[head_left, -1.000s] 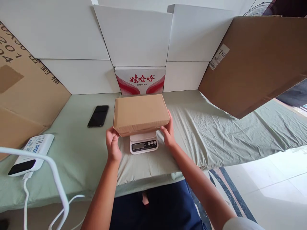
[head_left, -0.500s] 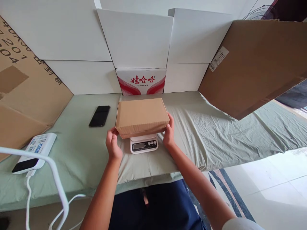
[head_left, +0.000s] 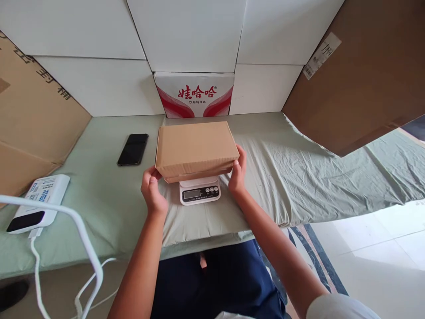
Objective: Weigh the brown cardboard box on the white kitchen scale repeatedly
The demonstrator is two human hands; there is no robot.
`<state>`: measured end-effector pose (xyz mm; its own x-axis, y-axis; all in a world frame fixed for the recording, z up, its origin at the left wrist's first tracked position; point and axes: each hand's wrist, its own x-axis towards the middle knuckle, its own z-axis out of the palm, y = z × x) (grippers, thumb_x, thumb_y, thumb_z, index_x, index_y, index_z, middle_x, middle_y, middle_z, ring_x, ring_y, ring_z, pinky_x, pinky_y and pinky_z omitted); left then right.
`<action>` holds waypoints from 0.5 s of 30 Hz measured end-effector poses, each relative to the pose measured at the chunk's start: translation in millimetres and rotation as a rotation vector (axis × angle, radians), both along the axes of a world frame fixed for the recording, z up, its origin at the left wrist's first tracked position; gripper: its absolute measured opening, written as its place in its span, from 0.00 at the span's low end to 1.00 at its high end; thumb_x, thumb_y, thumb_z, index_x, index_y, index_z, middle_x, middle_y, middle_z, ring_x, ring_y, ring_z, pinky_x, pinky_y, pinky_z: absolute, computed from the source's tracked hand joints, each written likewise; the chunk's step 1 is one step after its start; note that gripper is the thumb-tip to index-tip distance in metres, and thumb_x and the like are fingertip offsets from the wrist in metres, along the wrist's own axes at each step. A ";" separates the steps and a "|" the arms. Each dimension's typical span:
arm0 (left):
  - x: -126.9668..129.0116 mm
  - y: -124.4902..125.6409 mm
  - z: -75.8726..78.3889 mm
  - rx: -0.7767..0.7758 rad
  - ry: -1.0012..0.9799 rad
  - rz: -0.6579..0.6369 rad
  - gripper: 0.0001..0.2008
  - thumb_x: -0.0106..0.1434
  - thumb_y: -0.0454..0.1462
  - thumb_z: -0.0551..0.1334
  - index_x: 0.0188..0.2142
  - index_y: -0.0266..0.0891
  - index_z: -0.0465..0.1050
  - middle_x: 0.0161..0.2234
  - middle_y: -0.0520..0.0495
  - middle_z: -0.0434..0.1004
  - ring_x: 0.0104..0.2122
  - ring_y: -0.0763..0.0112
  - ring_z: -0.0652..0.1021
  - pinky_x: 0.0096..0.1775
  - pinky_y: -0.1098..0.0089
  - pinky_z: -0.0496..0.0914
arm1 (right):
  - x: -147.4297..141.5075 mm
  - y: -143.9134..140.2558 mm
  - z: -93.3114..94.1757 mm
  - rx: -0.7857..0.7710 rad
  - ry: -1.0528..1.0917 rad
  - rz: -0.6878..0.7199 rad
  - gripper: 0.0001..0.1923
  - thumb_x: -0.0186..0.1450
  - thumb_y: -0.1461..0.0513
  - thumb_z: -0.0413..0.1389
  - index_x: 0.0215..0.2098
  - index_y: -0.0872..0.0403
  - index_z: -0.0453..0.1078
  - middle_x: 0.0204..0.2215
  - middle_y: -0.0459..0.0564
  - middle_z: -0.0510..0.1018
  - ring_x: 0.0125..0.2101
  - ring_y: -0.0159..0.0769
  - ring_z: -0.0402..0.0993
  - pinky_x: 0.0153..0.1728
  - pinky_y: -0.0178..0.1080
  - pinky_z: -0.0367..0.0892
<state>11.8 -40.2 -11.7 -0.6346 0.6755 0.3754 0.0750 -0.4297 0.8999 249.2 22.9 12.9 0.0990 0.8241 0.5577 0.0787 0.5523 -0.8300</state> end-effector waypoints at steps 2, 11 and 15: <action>0.7 0.0 1.7 0.002 -0.003 0.007 0.26 0.61 0.57 0.60 0.45 0.38 0.74 0.41 0.43 0.78 0.43 0.60 0.79 0.45 0.63 0.71 | -0.2 0.9 -0.9 -0.006 0.004 0.011 0.28 0.71 0.44 0.44 0.63 0.45 0.59 0.61 0.54 0.67 0.62 0.51 0.63 0.63 0.57 0.60; 2.5 -0.5 7.7 0.020 0.040 0.027 0.24 0.60 0.56 0.59 0.42 0.39 0.73 0.37 0.45 0.76 0.40 0.63 0.77 0.41 0.66 0.71 | 0.5 1.3 0.3 0.011 -0.010 0.027 0.28 0.71 0.43 0.42 0.62 0.44 0.59 0.61 0.53 0.66 0.63 0.52 0.62 0.62 0.58 0.61; 1.3 -0.4 6.1 0.035 0.020 0.028 0.22 0.61 0.55 0.60 0.42 0.39 0.73 0.38 0.45 0.76 0.40 0.63 0.77 0.41 0.66 0.71 | 0.3 3.1 -0.1 0.018 -0.001 0.033 0.27 0.71 0.43 0.42 0.62 0.44 0.59 0.60 0.53 0.67 0.62 0.52 0.63 0.62 0.57 0.62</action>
